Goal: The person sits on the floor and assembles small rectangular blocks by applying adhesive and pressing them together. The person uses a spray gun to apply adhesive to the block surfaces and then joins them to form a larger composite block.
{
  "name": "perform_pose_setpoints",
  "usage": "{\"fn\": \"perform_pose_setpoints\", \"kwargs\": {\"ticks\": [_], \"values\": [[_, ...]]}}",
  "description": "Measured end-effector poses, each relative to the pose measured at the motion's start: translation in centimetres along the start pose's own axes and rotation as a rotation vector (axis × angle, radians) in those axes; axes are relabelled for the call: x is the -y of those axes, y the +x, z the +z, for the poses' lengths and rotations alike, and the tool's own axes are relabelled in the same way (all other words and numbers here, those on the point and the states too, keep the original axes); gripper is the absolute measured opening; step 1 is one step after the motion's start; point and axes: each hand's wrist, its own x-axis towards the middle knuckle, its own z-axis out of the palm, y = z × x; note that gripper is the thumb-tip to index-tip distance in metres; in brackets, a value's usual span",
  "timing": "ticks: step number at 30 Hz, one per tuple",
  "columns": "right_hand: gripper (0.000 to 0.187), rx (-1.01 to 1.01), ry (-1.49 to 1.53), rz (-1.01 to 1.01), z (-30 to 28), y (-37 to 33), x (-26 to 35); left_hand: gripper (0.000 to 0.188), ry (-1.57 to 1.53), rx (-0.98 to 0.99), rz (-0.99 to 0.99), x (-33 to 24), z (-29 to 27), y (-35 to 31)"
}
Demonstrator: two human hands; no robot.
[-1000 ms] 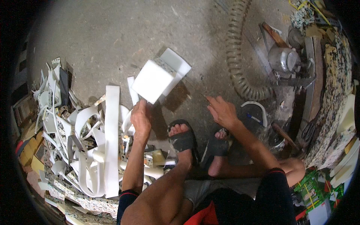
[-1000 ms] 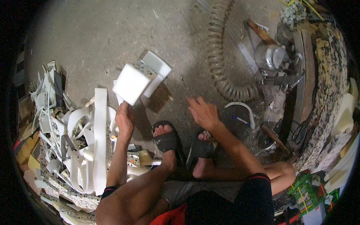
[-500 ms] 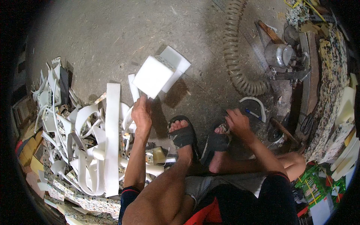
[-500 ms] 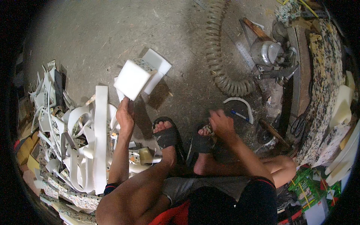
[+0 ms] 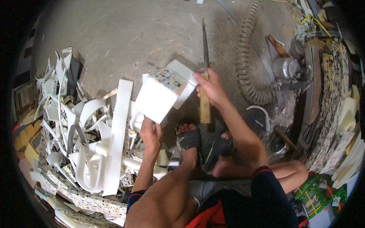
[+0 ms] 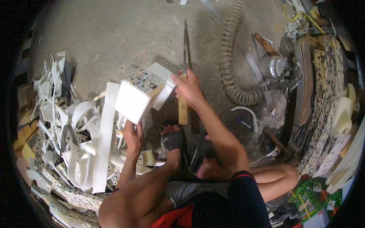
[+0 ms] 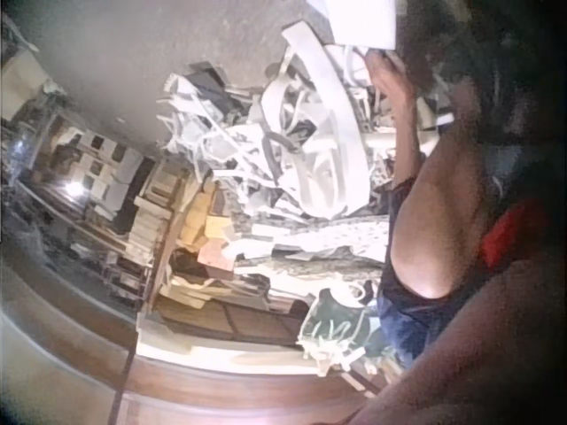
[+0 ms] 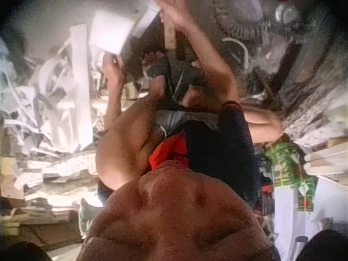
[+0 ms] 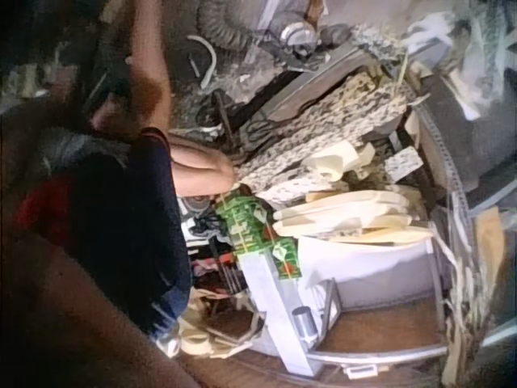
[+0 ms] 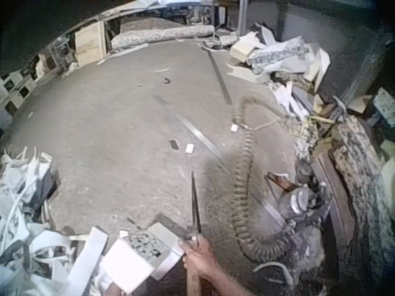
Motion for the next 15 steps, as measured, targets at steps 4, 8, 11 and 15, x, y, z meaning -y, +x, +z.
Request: {"fn": "perform_pose_setpoints", "kwargs": {"ticks": [4, 8, 11, 15], "values": [[0.04, -0.115, -0.182, -0.277, 1.1, -0.2, 3.1, 0.014, -0.105, -0.029, -0.079, -1.2, -0.4, -0.1], [0.051, -0.562, -0.71, -0.646, -1.0, 1.2, 9.2, 0.021, -0.089, 0.107, -0.286, -1.8, 0.5, 0.6], [0.053, -0.747, -0.908, -0.867, -4.8, 2.0, 10.0, 0.03, -0.452, 0.136, -0.424, -1.6, 2.3, 2.0], [0.056, -0.475, -1.055, -0.742, -5.6, -3.2, 4.1, 0.031, -1.102, 0.056, -0.78, -4.7, 5.7, 6.1]]}}
